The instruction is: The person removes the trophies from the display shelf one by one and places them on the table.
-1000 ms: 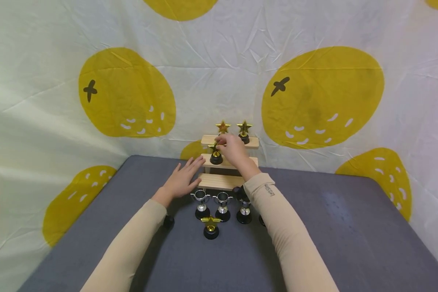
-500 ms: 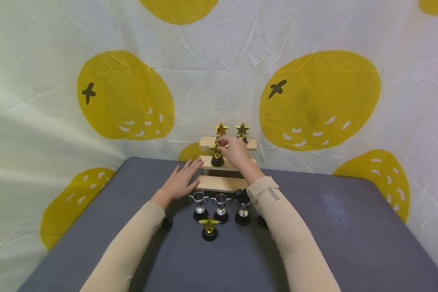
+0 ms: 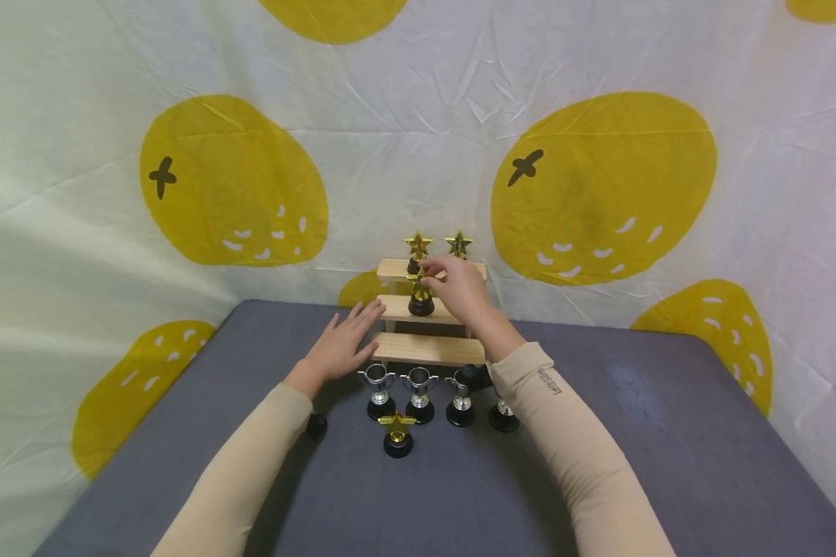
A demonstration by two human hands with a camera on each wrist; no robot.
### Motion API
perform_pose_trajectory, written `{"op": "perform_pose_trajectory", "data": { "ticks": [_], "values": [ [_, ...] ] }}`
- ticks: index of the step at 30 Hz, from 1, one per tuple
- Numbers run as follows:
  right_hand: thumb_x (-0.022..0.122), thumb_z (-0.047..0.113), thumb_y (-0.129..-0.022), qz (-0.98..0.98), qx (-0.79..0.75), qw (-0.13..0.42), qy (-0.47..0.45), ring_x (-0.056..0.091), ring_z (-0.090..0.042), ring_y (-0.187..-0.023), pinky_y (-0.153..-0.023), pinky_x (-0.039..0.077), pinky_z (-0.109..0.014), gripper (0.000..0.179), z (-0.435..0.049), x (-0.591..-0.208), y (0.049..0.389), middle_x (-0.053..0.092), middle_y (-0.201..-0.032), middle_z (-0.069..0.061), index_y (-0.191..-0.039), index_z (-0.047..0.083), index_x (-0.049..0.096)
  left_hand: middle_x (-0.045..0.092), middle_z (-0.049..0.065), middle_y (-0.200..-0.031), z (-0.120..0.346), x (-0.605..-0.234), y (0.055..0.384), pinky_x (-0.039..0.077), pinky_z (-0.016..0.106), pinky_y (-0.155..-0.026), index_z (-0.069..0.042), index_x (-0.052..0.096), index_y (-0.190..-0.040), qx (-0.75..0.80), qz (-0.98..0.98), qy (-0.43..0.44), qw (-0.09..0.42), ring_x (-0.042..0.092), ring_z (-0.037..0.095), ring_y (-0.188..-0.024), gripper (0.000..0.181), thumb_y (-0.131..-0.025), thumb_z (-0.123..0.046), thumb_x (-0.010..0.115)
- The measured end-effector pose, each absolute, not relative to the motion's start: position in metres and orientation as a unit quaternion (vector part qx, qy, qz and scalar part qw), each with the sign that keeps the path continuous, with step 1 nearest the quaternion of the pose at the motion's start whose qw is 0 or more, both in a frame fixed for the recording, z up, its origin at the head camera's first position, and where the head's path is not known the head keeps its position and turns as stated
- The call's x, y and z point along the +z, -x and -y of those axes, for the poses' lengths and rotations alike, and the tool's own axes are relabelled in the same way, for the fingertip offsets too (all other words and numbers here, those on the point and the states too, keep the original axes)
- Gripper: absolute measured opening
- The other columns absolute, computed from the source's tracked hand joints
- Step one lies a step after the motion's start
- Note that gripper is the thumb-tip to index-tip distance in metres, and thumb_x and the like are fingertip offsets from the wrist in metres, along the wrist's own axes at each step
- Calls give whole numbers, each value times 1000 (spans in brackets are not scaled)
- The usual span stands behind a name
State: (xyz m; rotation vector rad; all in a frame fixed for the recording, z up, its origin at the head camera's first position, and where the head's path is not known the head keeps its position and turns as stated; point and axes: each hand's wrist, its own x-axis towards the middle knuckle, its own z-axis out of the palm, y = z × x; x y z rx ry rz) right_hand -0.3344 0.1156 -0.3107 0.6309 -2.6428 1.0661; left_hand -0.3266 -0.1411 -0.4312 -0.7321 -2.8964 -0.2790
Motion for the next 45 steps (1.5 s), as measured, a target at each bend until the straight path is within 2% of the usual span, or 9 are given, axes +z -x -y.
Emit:
{"op": "perform_pose_trajectory", "data": {
  "ticks": [11,17,24,32,45],
  "values": [
    [71,8,-97,887,377,109,-244,74,-34,-89,-78,59,-50,30,-124,-317,318,73,-107,-18,-126,-1,71,10,-6,-172,141,-433,328,19,69,-117,-24,16,-167,-93,963,242,72,17,31,-155,70,-108,-39,50],
    [73,5,-95,881,380,125,-251,74,-35,-89,-75,59,-50,31,-129,-315,306,73,-104,-17,-126,0,71,10,-6,-172,142,-433,328,21,69,-116,-24,16,-167,-89,963,242,74,16,31,-155,70,-108,-39,49],
    [74,8,-95,880,374,135,-260,74,-35,-89,-76,60,-49,32,-135,-315,294,73,-103,-17,-126,0,72,10,-5,-172,143,-432,328,18,68,-117,-24,15,-167,-92,963,242,70,16,31,-155,70,-108,-39,49],
    [75,4,-93,867,374,158,-288,74,-34,-87,-75,60,-48,30,-141,-314,281,74,-104,-16,-123,0,73,9,-5,-172,144,-433,328,17,68,-117,-24,14,-167,-94,964,241,65,15,31,-156,69,-109,-40,48],
    [75,2,-93,856,385,145,-312,74,-29,-85,-74,61,-42,29,-155,-314,257,74,-105,-13,-122,0,73,11,-5,-172,143,-434,332,18,68,-117,-24,15,-167,-89,963,245,75,17,31,-155,70,-108,-40,49]
  ]
}}
